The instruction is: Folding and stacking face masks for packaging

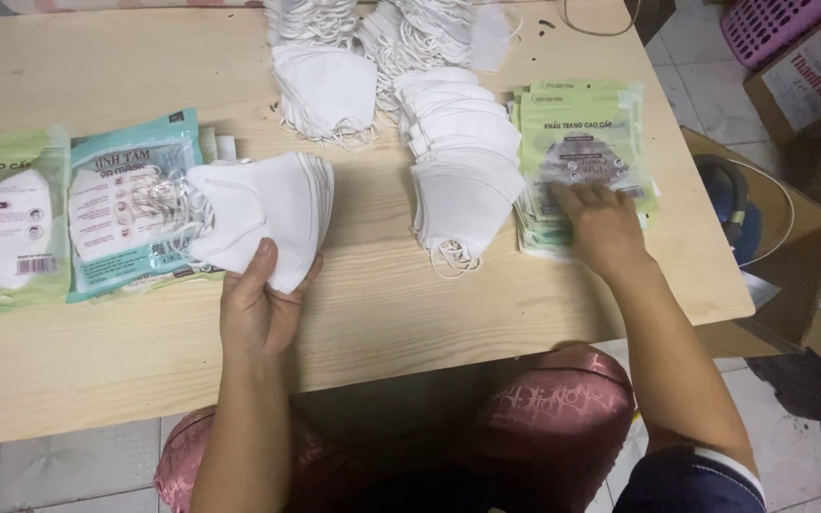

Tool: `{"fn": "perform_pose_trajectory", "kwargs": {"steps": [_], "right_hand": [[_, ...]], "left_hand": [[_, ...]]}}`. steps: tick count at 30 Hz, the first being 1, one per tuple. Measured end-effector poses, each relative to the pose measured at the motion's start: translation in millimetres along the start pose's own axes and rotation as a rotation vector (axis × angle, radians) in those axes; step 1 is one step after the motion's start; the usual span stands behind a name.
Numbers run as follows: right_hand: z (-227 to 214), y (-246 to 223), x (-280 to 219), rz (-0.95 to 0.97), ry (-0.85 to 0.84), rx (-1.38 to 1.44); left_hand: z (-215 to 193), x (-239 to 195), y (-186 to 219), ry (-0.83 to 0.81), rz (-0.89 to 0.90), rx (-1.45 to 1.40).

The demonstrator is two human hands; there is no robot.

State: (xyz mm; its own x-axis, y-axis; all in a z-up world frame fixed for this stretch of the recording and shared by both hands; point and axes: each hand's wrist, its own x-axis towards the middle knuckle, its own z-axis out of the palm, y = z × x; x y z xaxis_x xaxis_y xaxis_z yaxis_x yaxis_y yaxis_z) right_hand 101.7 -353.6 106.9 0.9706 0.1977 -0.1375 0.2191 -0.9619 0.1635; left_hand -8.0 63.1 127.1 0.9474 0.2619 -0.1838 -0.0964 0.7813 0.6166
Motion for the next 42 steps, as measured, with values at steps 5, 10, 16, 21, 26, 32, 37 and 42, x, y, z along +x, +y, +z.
{"fn": "perform_pose_trajectory", "kwargs": {"steps": [5, 10, 16, 21, 26, 32, 37, 42], "right_hand": [[50, 21, 7, -0.078, 0.107, -0.181], [80, 34, 4, -0.167, 0.359, -0.245], [28, 21, -29, -0.111, 0.486, -0.287], [-42, -19, -61, -0.040, 0.440, -0.259], [-102, -135, -76, -0.098, 0.260, 0.204], [-99, -268, -52, -0.212, 0.031, 0.821], [-80, -321, -25, -0.203, -0.073, 1.120], [-59, -283, -21, -0.396, -0.247, 1.624]], "left_hand": [[-5, 4, 1, -0.002, 0.014, -0.016], [-13, 5, 3, -0.020, 0.030, -0.045], [-15, -2, 25, -0.025, 0.192, -0.058], [-47, -3, 51, 0.040, 0.396, 0.008], [-53, -15, 61, 0.082, 0.477, 0.041], [-63, -19, 65, 0.112, 0.488, 0.080], [-93, -13, 61, 0.158, 0.464, 0.098], [-86, -29, 68, 0.071, 0.117, 0.467]]}}
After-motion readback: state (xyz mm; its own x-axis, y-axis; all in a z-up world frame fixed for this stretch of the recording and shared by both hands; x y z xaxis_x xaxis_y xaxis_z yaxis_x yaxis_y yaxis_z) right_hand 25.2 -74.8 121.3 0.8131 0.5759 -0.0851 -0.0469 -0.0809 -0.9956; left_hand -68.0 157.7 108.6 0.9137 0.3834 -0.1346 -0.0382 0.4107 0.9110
